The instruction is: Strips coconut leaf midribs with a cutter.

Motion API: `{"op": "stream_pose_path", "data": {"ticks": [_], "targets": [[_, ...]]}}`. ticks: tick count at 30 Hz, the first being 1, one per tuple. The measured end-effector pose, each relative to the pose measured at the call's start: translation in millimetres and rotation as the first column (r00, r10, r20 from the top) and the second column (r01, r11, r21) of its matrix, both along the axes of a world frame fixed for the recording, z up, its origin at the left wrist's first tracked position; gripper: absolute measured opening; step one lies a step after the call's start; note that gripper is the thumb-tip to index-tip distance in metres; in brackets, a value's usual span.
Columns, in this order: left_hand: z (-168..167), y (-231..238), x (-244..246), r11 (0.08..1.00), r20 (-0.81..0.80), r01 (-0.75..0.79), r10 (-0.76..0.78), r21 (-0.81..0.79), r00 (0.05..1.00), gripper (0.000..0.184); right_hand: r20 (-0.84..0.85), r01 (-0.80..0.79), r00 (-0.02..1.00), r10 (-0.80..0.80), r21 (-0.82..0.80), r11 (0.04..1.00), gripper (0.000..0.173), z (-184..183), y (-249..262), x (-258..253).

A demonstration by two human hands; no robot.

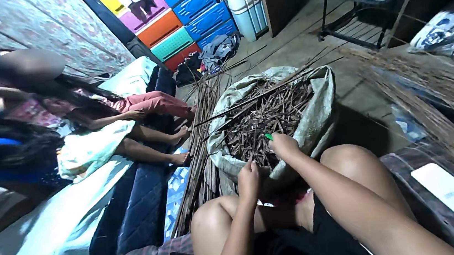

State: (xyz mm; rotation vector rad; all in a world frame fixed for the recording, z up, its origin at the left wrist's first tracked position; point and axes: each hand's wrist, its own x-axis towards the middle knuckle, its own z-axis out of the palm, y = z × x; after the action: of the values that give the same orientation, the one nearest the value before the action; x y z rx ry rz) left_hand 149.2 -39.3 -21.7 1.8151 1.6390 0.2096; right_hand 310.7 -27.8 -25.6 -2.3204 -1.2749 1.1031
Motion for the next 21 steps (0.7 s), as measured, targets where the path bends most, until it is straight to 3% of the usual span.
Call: {"op": "stream_pose_path", "data": {"ticks": [6, 8, 11, 17, 21], "targets": [[-5.1, 12.7, 0.1, 1.0, -0.058, -0.02, 0.021, 0.016, 0.998, 0.04, -0.152, -0.363, 0.918, 0.367, 0.049, 0.93, 0.038, 0.1, -13.1, -29.5], [-3.9, 14.7, 0.5, 0.999, -0.093, -0.033, 0.033, -0.003, 0.995, 0.038, -0.186, -0.4, 0.896, 0.404, 0.06, 0.915, 0.037, -4.8, -15.8, -34.2], [-0.6, 15.6, -2.0, 0.999, -0.114, -0.036, 0.034, -0.016, 0.993, 0.038, -0.165, -0.427, 0.889, 0.427, 0.04, 0.903, 0.038, -3.6, -16.2, -33.1], [1.3, 10.4, 2.1, 1.0, -0.126, 0.009, -0.01, -0.012, 0.992, 0.043, 0.084, -0.369, 0.925, 0.371, -0.033, 0.929, 0.037, -4.0, -14.9, -38.5], [4.9, 4.0, 6.2, 1.0, -0.127, 0.007, -0.007, 0.005, 0.992, 0.043, 0.111, -0.194, 0.974, 0.196, -0.032, 0.98, 0.036, -3.1, -10.5, -32.6]]}}
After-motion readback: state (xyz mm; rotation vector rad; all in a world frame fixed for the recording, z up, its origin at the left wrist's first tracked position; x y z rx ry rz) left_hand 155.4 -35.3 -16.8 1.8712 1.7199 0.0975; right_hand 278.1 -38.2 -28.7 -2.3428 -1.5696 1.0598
